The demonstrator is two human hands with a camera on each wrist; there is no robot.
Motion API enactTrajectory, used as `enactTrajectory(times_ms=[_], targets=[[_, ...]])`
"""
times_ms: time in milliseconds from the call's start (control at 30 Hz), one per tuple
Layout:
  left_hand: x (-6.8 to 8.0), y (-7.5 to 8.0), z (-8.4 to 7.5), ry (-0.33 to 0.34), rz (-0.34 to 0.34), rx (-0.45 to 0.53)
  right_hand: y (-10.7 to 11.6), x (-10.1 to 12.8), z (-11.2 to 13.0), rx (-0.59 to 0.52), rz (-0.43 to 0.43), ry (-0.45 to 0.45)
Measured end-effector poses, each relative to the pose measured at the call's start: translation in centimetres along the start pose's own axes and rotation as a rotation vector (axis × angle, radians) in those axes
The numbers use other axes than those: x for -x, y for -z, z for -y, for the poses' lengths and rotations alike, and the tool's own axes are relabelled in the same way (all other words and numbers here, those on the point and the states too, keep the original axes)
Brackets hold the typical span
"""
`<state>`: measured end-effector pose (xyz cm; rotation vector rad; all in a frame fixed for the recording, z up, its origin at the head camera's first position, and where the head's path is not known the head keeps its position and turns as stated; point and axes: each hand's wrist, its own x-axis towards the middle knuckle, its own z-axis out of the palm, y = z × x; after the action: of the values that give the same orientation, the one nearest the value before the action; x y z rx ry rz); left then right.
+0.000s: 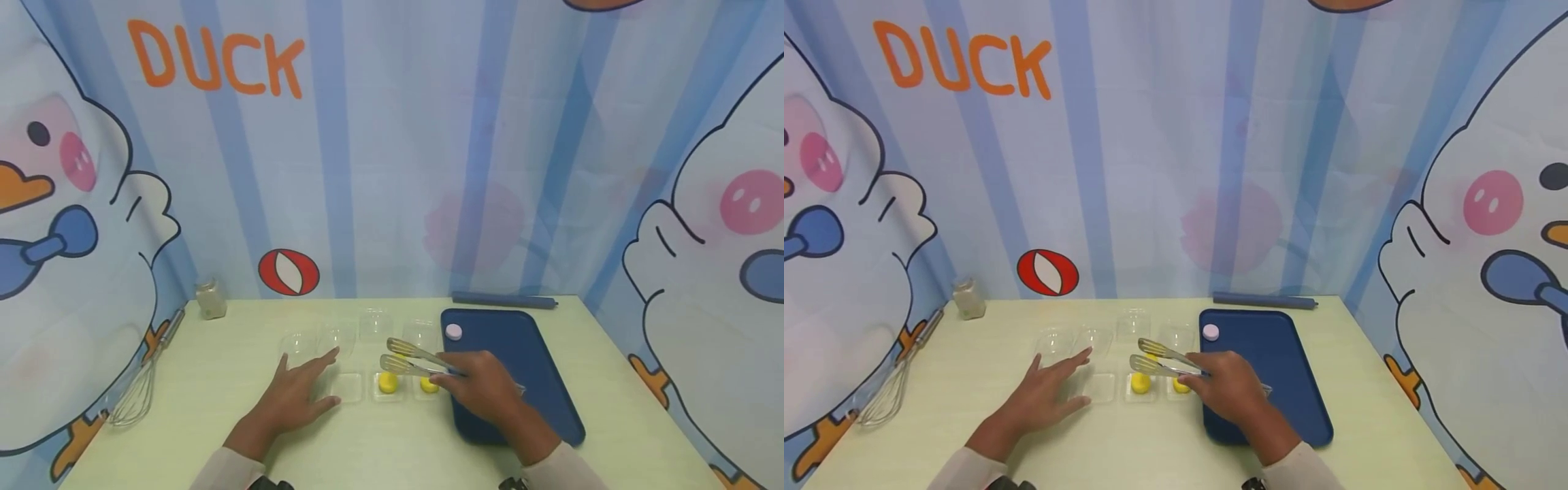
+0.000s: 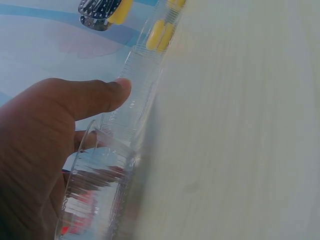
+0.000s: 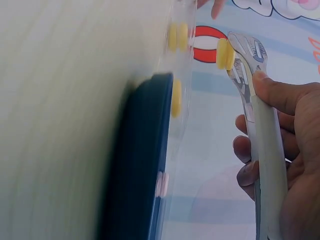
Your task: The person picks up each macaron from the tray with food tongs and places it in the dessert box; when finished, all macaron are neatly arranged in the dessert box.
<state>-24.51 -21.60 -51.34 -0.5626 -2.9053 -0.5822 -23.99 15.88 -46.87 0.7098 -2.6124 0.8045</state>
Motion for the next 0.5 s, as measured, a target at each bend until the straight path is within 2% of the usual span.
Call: enactTrajectory(times_ms=[167,333,500], targets=[[0.0,0.1,0.0,0.014,0.007,0.000,-0.9,-0.5,0.6,-0.024,0.010,-0.001],[0.0,0.0,0.0,0.021,0.010,0.006,-1.7,-1.1,1.0,-0.005,0.003,0.011],[0.0,0.0,0.1,0.014,0.006,0.011,-2.5,-1.8,1.7,0.017,0.033,0.008]])
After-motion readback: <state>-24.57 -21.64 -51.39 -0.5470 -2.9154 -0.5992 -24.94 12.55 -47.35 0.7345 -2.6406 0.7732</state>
